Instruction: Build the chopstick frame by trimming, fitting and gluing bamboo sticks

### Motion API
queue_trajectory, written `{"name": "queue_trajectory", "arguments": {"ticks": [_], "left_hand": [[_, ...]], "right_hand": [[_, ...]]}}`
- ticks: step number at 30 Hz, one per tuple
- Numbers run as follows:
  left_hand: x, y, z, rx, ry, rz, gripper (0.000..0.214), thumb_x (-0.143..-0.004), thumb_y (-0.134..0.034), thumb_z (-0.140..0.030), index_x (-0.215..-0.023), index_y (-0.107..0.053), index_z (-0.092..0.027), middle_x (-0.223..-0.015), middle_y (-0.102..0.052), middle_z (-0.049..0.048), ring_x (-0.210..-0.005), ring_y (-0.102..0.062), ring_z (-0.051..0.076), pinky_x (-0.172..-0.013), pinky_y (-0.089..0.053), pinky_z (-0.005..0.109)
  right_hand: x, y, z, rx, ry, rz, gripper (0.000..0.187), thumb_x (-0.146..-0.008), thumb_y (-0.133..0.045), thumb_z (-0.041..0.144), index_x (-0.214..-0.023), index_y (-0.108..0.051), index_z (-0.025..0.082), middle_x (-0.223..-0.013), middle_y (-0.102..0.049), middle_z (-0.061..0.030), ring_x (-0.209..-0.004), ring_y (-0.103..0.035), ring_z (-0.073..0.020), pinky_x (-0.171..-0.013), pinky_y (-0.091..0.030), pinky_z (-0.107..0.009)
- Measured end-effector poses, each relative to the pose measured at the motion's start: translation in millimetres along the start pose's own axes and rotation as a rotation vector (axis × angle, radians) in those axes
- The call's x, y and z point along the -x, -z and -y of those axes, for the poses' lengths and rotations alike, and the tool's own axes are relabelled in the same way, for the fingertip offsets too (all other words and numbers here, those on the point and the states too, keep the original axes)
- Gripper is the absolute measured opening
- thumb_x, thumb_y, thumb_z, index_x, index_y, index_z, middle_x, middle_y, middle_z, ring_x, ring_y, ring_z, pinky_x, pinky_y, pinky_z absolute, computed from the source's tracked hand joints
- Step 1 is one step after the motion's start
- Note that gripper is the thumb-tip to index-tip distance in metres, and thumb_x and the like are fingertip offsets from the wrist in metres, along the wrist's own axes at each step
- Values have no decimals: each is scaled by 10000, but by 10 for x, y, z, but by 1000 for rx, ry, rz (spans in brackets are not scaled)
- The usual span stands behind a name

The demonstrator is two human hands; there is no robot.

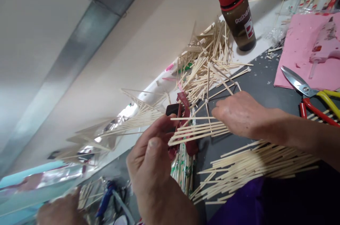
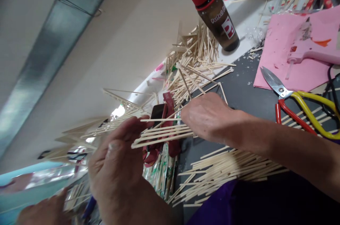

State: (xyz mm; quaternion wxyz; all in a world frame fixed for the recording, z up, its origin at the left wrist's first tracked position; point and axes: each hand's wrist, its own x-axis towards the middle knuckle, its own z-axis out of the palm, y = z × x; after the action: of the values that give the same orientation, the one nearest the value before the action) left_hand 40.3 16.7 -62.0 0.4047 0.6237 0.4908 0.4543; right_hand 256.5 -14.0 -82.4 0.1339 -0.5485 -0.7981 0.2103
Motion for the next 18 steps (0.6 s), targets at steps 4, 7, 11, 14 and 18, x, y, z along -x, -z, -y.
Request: {"name": "queue_trajectory", "arguments": {"ticks": [4,7,11,14,18], "left_hand": [[-30,15,45,-11,-12,-7,333,-701,-756,-465,-953,-773,-248,-862,-756,66,-736,-704,212,-504,-538,259],[-36,-1,55,-20,-40,-9,305,-711,-745,-468,-926,-771,-252,-858,-760,50,-708,-701,196,-542,-561,272],[-51,-37,45,-17,-15,-17,246,-723,-748,-418,-888,-773,-237,-856,-764,38,-667,-695,173,-547,-559,259],[-90,-24,39,-35,26,-27,227,-683,-778,-378,-854,-774,-229,-808,-761,26,-599,-674,152,-509,-541,240],[-155,36,-14,-101,126,-27,250,-623,-797,-328,-841,-769,-207,-731,-747,19,-545,-644,136,-448,-502,209]], "right_hand": [[-3,50,22,-26,-25,65,271,-746,-534,-24,-847,-695,170,-814,-701,-55,-636,-592,-149,-507,-305,-281],[-6,80,41,-33,-40,75,274,-763,-514,-12,-843,-702,171,-815,-704,-67,-670,-614,-168,-518,-315,-288],[17,60,46,-31,-8,-5,278,-726,-517,-35,-789,-692,172,-788,-703,-76,-621,-604,-168,-491,-320,-299],[35,9,31,-4,-3,-29,276,-712,-529,-47,-758,-684,176,-777,-702,-76,-634,-612,-169,-482,-307,-300],[18,-61,-4,2,12,-55,246,-735,-562,-18,-810,-683,183,-790,-692,-58,-642,-604,-147,-493,-311,-280]]}}
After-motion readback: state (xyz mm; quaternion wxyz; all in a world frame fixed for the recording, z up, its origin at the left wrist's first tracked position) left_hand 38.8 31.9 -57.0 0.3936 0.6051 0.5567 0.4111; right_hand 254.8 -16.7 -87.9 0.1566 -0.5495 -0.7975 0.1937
